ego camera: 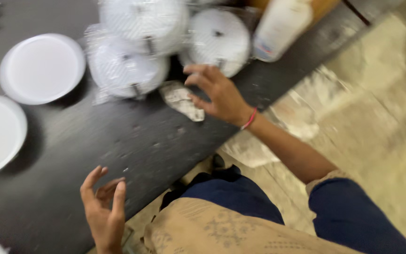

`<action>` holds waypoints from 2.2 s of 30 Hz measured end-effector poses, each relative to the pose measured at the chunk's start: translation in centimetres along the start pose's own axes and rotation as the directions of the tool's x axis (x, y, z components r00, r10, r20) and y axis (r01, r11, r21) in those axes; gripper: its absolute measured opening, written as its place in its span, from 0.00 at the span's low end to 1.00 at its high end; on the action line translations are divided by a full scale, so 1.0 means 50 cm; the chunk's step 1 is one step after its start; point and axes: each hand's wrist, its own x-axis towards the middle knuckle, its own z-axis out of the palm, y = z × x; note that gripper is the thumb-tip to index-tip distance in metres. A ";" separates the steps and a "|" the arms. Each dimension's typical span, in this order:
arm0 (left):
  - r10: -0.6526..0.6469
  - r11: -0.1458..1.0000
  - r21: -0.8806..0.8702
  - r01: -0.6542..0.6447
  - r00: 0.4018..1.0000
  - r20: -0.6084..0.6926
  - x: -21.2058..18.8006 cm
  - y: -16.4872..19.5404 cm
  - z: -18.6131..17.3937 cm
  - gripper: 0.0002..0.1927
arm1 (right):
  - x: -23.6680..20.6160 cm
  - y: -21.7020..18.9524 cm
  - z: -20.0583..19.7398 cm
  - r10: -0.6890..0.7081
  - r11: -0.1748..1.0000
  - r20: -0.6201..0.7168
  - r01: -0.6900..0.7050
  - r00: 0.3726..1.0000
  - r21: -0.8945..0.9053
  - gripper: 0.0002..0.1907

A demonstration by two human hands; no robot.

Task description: The person wipes the white diffuser face of round LED ceiling light fixtures with a cloth, then wraps each fixture in a clear plastic bag and sets the bagged fixtures on the workbench. They occasionally reach into a sack below the bench for supplies and handle mounting clips on the fixture backs.

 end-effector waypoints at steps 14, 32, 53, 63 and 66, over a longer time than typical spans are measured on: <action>0.077 0.938 0.143 -0.315 0.593 0.802 -0.042 0.265 0.635 0.16 | -0.804 0.490 -0.190 0.819 0.517 0.072 -0.678 0.569 -0.522 0.16; -0.324 0.854 0.518 -0.038 0.740 0.589 -0.074 0.145 0.742 0.19 | -0.854 0.783 0.038 0.849 0.050 0.511 -0.940 -0.138 -0.337 0.26; 0.119 0.965 0.118 -0.234 0.793 0.598 -0.012 0.292 0.790 0.38 | -0.570 0.477 -0.615 0.668 0.133 0.637 -0.904 0.385 0.407 0.07; 0.256 0.965 -0.181 -0.191 0.841 0.478 0.044 0.183 0.641 0.14 | -0.359 0.373 -0.372 0.322 -0.244 0.478 -0.416 0.817 0.876 0.07; 0.116 0.918 -0.396 0.017 0.944 0.309 0.060 0.118 0.491 0.15 | -0.269 0.365 -0.290 0.375 -0.427 0.472 -0.304 0.798 0.852 0.09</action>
